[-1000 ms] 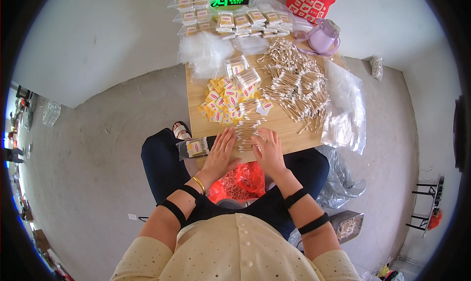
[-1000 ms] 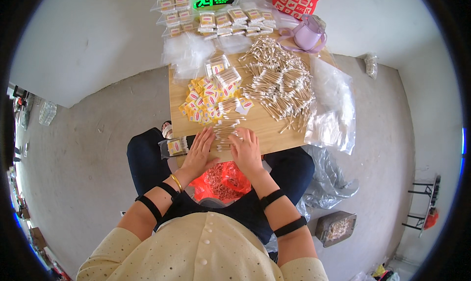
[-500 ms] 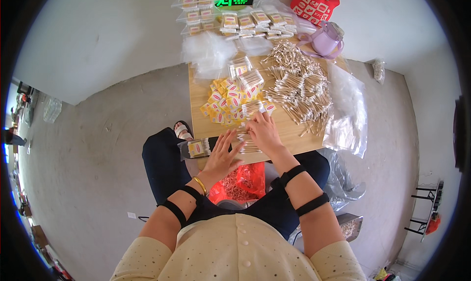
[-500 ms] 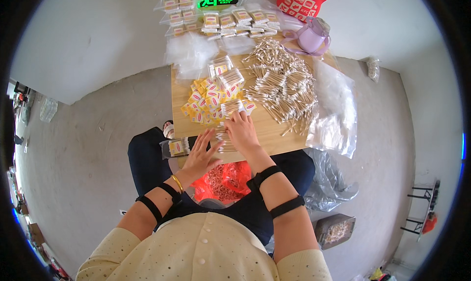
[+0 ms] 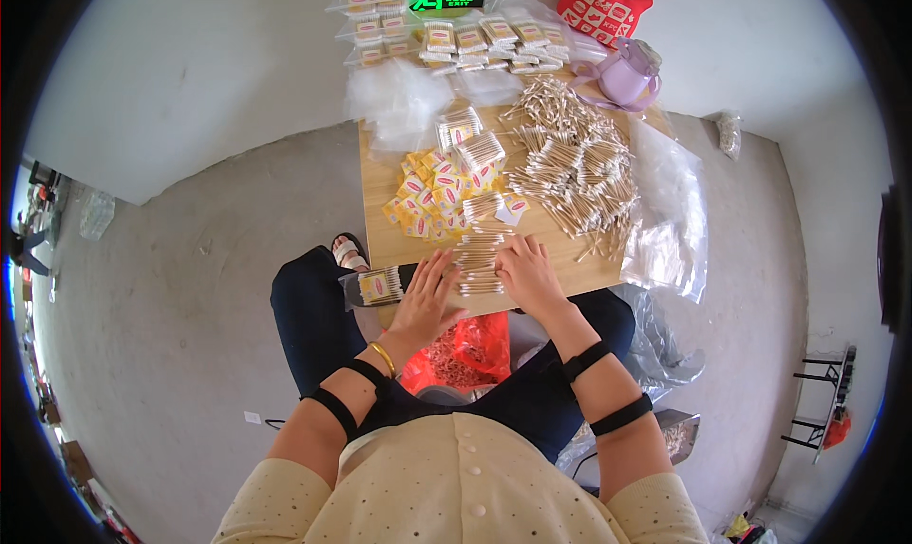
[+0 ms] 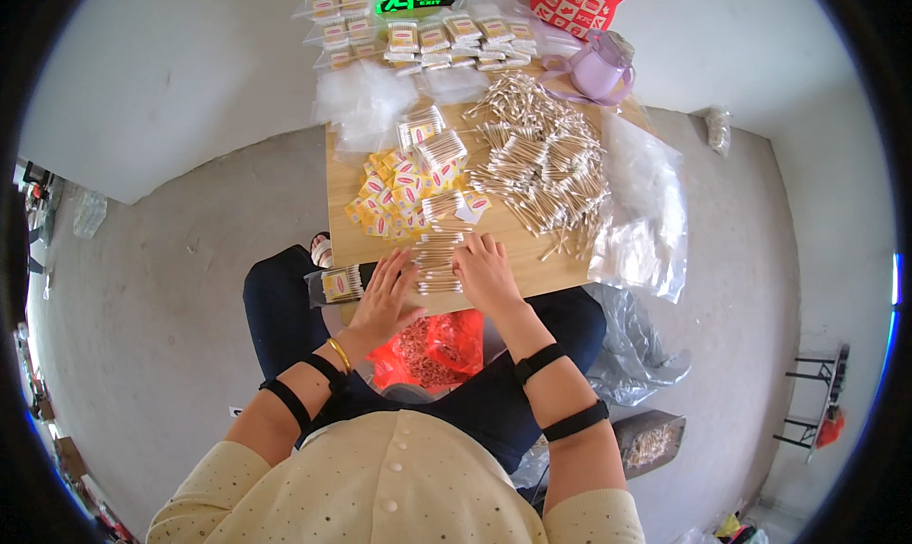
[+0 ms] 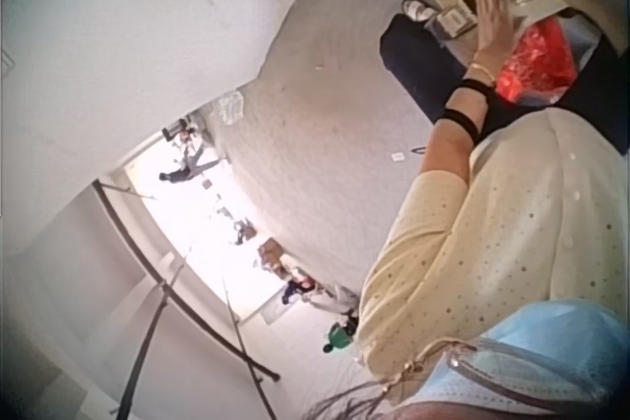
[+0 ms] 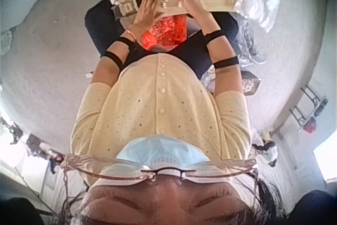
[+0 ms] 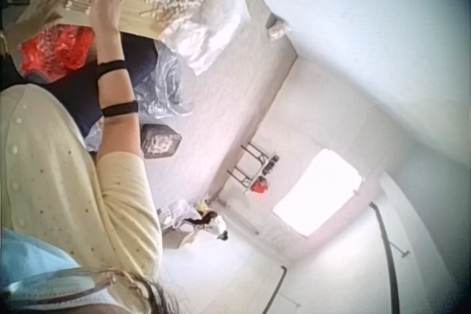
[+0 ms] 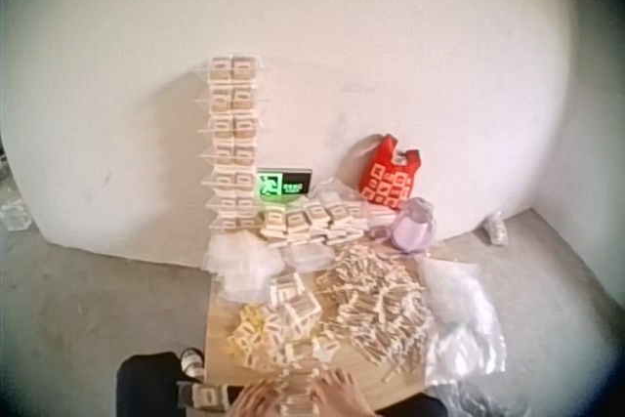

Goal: Packaging cotton swabs into small plastic bags.

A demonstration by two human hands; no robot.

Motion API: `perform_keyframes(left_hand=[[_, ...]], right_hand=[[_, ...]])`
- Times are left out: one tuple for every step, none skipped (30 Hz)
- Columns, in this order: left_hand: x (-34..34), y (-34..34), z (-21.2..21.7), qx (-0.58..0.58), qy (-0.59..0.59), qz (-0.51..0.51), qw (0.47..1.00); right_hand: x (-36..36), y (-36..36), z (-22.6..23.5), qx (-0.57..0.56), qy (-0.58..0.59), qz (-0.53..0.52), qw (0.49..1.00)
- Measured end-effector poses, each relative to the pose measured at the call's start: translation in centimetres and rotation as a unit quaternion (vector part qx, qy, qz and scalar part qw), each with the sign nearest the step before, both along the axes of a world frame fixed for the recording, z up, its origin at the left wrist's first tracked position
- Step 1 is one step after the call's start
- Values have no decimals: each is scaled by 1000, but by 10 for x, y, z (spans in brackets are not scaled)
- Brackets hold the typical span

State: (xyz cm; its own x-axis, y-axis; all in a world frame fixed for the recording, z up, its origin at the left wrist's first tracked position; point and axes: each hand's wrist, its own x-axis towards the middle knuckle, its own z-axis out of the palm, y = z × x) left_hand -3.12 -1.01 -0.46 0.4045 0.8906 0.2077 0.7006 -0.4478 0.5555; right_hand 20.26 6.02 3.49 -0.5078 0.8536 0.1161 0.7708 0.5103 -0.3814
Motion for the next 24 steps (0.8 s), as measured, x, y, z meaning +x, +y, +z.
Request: perform_keyframes(left_hand=[[0, 0, 0, 4, 3, 0, 1000], [0, 0, -1, 4, 3, -1, 1000], [0, 0, -1, 8, 7, 0, 1000], [0, 0, 0, 12, 10, -1, 1000], [1, 1, 0, 13, 10, -2, 1000], [1, 1, 0, 15, 9, -3, 1000], [1, 1, 1, 18, 8, -3, 1000], [1, 1, 1, 18, 8, -3, 1000], [2, 1, 2, 15, 14, -3, 1000], [2, 0, 3, 12, 20, -3, 1000], [2, 0, 3, 12, 20, -3, 1000], [2, 1, 3, 12, 37, -6, 999], [1, 0, 3, 13, 55, -8, 998], [0, 0, 3, 13, 55, -8, 998], [0, 0, 3, 11, 56, -7, 998], [1, 0, 3, 10, 56, -7, 998], [1, 0, 3, 10, 56, -7, 998], [1, -1, 3, 8, 46, -3, 999], [1, -1, 3, 6, 37, 1, 999], [1, -1, 3, 6, 36, 0, 999], [0, -1, 3, 1, 39, 0, 999], [1, 0, 3, -2, 41, -1, 999], [2, 0, 4, -2, 41, -2, 999], [2, 1, 4, -4, 55, -6, 998]], right_hand=[[0, -2, 0, 0, 0, -1, 1000], [0, -3, 1, -4, -10, -5, 1000], [0, -3, 1, -8, -19, -8, 1000], [0, -4, -1, -8, -19, -10, 1000], [-1, -4, -4, -3, -22, -14, 1000], [-2, -4, -7, 2, -25, -17, 1000], [-4, -4, -8, 2, -24, -17, 1000], [-6, -5, -9, 5, -22, -13, 1000], [-8, -6, -11, 8, -20, -9, 1000], [-10, -7, -11, 8, -20, -9, 1000], [-12, -8, -10, -2, -13, -9, 1000], [-12, -9, -10, -11, -7, -10, 1000], [-13, -11, -9, -11, -7, -9, 1000], [-12, -12, -8, -15, 8, -17, 1000], [-12, -14, -6, -18, 23, -24, 999], [-11, -15, -6, -18, 23, -24, 999], [-9, -16, -6, -4, 49, -37, 998], [-8, -17, -5, 11, 76, -49, 996], [-7, -18, -4, 11, 75, -49, 996], [-5, -18, -3, 10, 72, -52, 996], [-5, -19, -1, 10, 68, -55, 996], [-2, -20, -2, 10, 68, -56, 996], [1, -21, -3, 15, 60, -51, 997], [3, -23, -4, 19, 52, -46, 997]])
